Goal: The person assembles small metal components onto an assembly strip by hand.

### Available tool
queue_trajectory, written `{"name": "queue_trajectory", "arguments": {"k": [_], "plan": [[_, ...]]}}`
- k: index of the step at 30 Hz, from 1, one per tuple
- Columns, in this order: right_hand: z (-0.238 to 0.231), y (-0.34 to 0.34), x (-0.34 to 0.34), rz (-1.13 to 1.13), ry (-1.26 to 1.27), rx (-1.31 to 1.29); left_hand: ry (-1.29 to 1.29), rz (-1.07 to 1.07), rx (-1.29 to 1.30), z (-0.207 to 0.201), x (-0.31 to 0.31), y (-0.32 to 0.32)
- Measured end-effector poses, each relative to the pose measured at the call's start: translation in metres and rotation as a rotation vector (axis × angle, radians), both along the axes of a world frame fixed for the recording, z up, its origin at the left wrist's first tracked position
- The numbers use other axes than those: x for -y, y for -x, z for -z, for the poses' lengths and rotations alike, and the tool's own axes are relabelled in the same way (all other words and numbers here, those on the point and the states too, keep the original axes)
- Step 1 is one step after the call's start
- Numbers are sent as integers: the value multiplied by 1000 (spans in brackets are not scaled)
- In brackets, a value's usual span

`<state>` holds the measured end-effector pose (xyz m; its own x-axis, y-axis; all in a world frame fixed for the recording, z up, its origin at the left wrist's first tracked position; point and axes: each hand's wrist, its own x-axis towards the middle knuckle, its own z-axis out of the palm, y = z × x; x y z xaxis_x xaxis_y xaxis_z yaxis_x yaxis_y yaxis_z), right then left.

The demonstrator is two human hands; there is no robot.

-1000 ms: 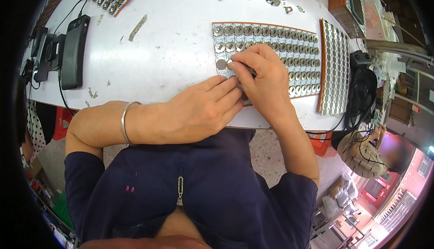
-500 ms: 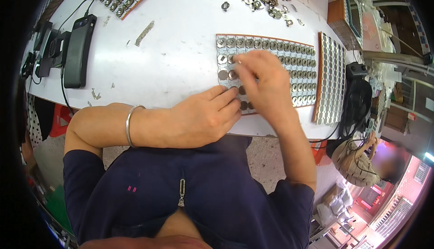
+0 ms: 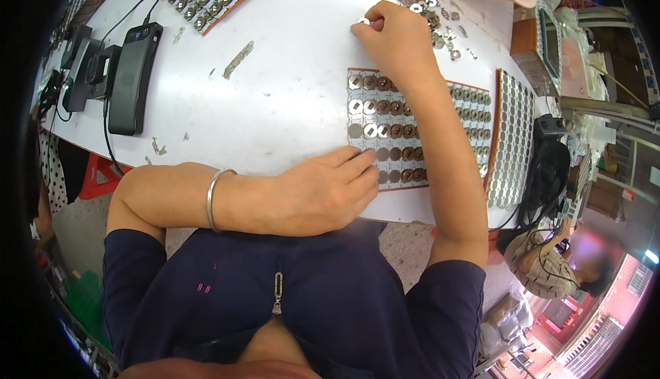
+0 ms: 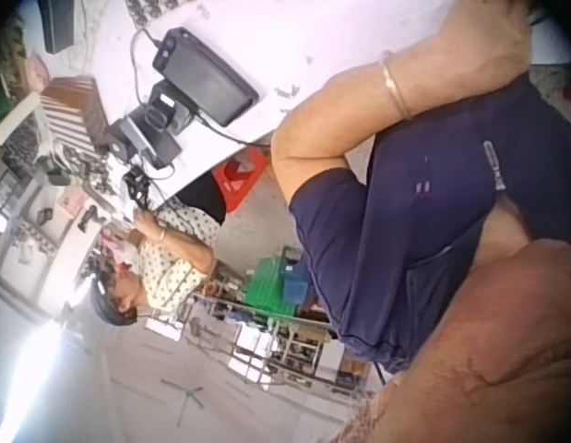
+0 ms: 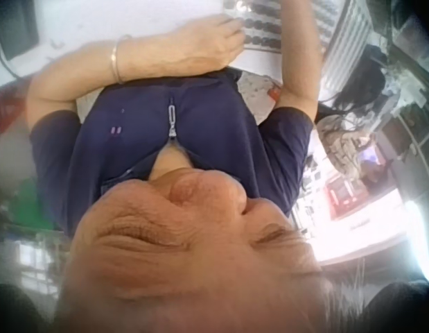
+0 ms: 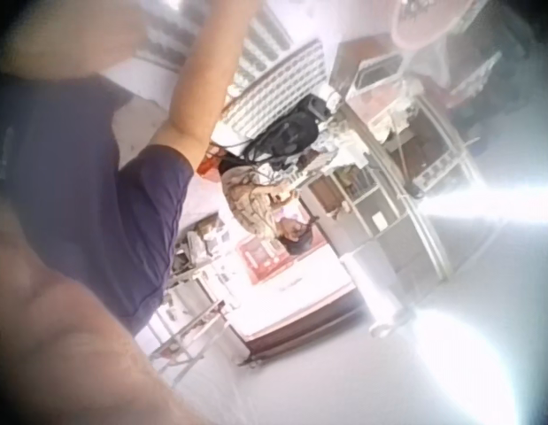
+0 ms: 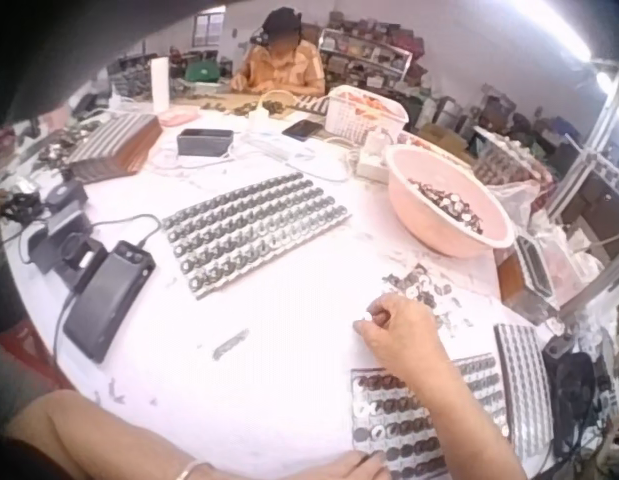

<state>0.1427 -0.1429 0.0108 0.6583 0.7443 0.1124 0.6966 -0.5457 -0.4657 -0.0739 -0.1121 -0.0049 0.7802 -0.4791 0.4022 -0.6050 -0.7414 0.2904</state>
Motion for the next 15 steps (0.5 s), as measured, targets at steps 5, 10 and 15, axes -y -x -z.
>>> {"name": "queue_trajectory", "arguments": {"k": [5,10,15], "plan": [[0,-1,11,-46,-109,-69,-64,-32,66,-2,1,-1],[-42,21,46,-40,-35,-409,-107,-115,124,0,5,3],[-43,61,80,-129,90,-685,-140,-126,84,-2,11,5]]}}
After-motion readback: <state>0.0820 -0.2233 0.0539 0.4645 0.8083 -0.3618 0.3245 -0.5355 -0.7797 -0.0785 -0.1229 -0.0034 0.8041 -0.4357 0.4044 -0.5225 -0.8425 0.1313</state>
